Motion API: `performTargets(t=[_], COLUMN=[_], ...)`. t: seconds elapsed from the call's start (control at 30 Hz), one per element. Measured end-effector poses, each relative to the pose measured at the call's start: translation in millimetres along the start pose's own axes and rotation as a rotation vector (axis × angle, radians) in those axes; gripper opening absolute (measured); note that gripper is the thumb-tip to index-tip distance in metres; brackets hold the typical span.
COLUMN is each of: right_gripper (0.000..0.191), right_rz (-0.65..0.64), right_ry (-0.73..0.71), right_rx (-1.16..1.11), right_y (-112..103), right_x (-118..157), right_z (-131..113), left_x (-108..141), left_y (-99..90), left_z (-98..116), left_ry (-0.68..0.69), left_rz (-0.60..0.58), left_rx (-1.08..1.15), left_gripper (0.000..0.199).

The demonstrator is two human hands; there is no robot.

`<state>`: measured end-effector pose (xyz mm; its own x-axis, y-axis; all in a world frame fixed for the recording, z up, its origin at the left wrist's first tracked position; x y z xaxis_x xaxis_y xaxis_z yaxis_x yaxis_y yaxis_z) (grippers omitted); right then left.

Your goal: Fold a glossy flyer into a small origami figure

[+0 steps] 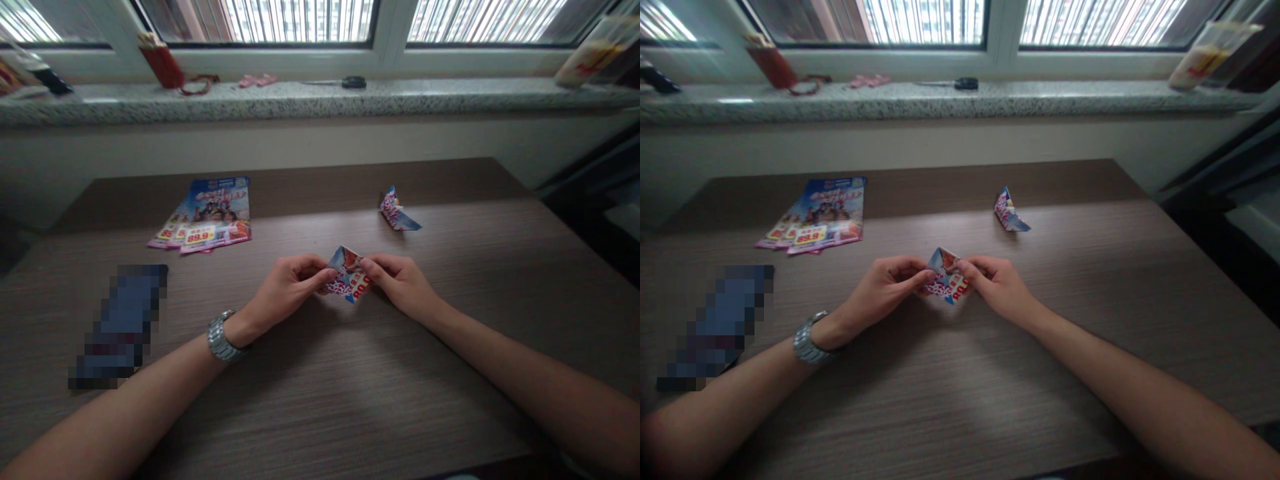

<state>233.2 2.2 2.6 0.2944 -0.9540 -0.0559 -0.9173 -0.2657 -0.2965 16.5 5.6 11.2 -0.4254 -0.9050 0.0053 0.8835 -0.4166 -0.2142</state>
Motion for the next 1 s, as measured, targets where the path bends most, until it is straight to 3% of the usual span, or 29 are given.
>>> performTargets(t=[0.3, 0.7, 1.0], right_gripper=[0.041, 0.046, 0.045], right_rz=[0.054, 0.056, 0.02], right_ry=[0.009, 0.079, -0.025], right_rx=[-0.003, -0.094, 0.052], right_y=[-5.6, -5.7, -9.4], right_x=[-2.0, -4.2, -2.6], right_z=[6.5, 5.4, 4.4], left_x=[-1.0, -1.6, 1.1], left_y=[1.9, -0.5, -0.7], left_z=[-3.0, -1.7, -1.0], left_ry=[0.004, 0.015, 0.055], left_rz=[-0.018, 0.025, 0.088], left_rx=[0.09, 0.002, -0.124], left_gripper=[0.031, 0.031, 0.028])
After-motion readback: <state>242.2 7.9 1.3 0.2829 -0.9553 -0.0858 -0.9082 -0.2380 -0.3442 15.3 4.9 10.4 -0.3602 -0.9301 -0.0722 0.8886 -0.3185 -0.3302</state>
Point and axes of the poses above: each hand's wrist, its own x-axis away from the middle knuckle, its own y-axis out of the palm, z = x × y, the point moved 2 cm from there along -x, towards the middle knuckle, and after that the axes turned 1 degree about z, right-handed, at the moved point
